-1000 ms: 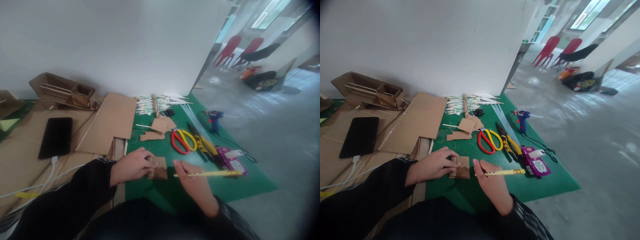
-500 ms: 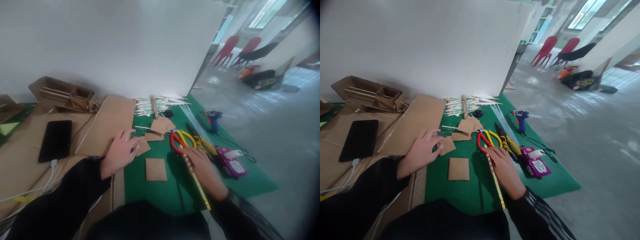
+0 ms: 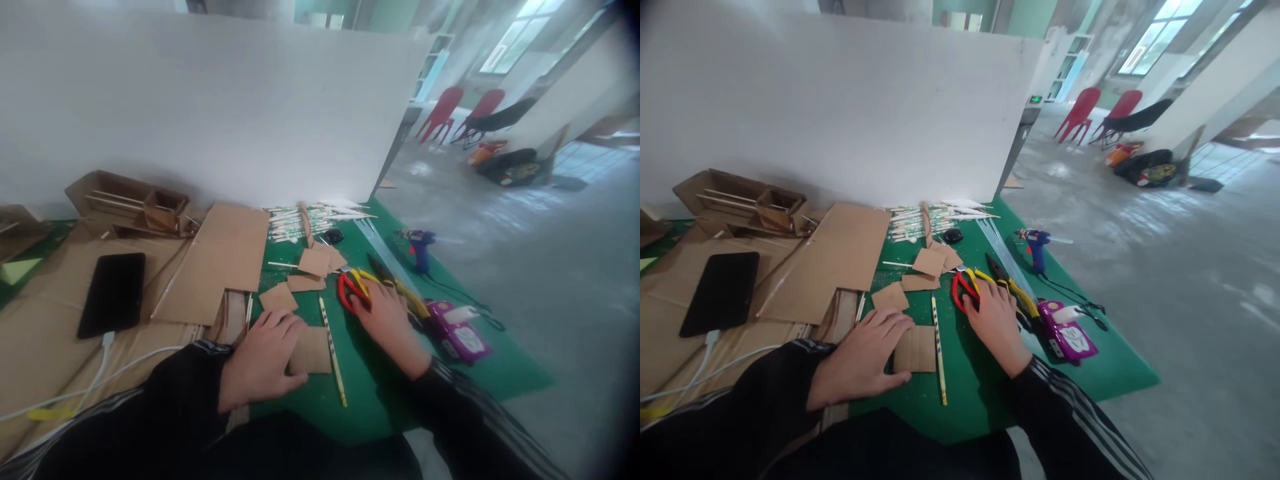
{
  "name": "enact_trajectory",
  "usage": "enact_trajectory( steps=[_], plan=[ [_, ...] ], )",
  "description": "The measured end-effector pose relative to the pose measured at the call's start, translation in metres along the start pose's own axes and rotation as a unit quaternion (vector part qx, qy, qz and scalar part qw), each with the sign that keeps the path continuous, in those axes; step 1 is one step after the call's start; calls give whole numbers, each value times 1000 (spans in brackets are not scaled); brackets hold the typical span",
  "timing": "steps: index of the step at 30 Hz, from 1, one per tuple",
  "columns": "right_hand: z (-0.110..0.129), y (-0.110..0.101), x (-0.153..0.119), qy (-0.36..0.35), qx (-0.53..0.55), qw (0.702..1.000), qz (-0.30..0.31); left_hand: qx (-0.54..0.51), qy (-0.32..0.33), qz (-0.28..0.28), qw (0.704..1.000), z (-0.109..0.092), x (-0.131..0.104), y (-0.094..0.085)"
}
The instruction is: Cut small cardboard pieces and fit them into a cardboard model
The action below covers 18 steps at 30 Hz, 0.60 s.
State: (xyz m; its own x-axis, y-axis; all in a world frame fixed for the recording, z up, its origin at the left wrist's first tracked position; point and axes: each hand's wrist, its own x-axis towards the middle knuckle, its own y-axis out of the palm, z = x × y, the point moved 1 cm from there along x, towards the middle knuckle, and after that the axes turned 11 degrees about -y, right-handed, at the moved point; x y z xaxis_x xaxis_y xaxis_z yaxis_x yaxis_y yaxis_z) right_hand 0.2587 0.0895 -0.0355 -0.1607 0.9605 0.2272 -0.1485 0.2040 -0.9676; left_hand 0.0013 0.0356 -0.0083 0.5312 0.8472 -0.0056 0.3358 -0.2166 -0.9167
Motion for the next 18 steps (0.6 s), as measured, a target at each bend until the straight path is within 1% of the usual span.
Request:
enact_trajectory(
  steps=[2, 5, 8, 11, 13, 14, 15, 18],
  plan=[
    [-3, -1, 8, 5, 4, 1000, 13, -1, -4, 5, 1000, 1, 1, -4],
    [-3, -4, 19, 11, 23, 999, 34, -2, -33, -29, 999, 4, 4, -14],
    [-1, -6, 26, 44, 42, 997, 51, -41, -104, -74, 991, 12, 9, -28],
    [1, -5, 28, 84, 57, 993, 65, -131, -185, -92, 970, 25, 16, -41],
    [1, -3, 29, 108, 68, 989, 70, -238, -218, -92, 942, 33, 20, -49],
    [1, -3, 29, 120, 74, 988, 70, -305, -224, -89, 921, 35, 21, -53],
    [0, -3, 29, 130, 80, 986, 66, -377, -223, -86, 895, 37, 21, -57],
    [-5, -14, 30, 157, 101, 982, 36, -567, -198, -84, 795, 34, 21, -68]
  ],
)
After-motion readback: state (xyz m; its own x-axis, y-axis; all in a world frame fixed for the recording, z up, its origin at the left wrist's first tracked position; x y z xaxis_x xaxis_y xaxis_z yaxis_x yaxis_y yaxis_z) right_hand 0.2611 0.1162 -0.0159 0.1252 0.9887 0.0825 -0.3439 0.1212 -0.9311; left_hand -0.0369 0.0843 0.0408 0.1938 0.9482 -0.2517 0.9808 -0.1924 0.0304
